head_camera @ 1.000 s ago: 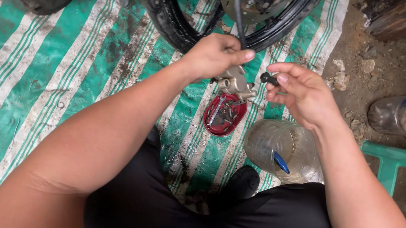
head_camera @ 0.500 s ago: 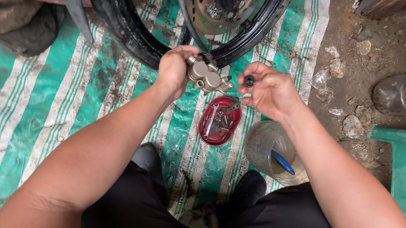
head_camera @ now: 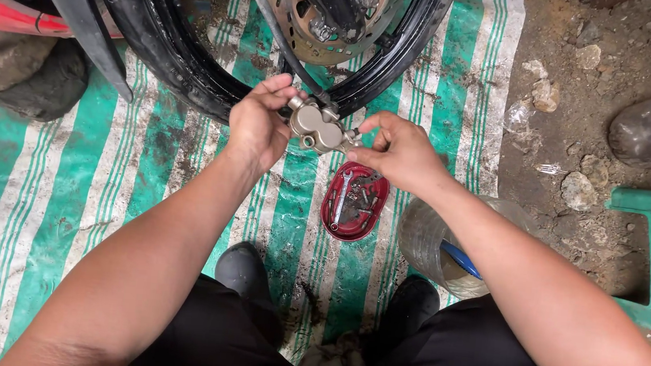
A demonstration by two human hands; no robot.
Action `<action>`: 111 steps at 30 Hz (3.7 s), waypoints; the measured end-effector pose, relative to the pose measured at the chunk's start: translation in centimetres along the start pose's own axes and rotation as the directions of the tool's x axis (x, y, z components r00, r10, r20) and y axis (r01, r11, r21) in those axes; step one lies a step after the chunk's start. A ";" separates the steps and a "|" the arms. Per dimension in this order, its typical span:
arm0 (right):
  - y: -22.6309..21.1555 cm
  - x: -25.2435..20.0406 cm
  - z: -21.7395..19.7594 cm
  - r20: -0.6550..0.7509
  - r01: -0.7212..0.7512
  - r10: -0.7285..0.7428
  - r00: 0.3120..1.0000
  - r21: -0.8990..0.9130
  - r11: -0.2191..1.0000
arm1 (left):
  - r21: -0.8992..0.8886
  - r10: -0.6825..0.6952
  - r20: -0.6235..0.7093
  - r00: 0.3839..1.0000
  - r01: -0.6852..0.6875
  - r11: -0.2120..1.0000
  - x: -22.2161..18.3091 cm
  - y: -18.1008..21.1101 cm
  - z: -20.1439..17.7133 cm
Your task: Disassembling and inspecting a motorcycle front brake caliper assembly
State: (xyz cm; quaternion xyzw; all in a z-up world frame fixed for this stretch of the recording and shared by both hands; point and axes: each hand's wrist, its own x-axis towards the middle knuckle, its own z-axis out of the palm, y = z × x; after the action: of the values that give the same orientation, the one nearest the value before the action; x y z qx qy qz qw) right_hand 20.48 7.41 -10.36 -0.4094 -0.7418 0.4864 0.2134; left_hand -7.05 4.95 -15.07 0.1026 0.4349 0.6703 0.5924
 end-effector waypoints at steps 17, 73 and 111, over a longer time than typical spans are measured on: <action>-0.3 -3.4 -1.4 0.178 0.221 -0.206 0.962 -0.070 0.973 | 0.771 0.132 0.075 0.988 -0.142 0.620 -9.8 1.1 4.6; -8.7 -4.7 1.5 -0.624 0.353 -0.054 0.780 0.368 0.860 | -0.292 0.242 0.219 0.945 -0.173 0.941 -13.2 -1.5 16.8; -4.8 -8.3 -8.1 -0.439 0.417 -0.111 0.892 0.700 0.580 | -0.280 0.093 0.445 0.891 0.040 0.959 -13.4 0.2 14.3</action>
State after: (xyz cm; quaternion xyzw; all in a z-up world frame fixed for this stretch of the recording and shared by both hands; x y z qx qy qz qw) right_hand 29.12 4.18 -1.87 -0.2379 -0.4601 0.6399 0.5677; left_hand 5.88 -0.24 -1.31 0.1767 0.1832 0.6909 0.6766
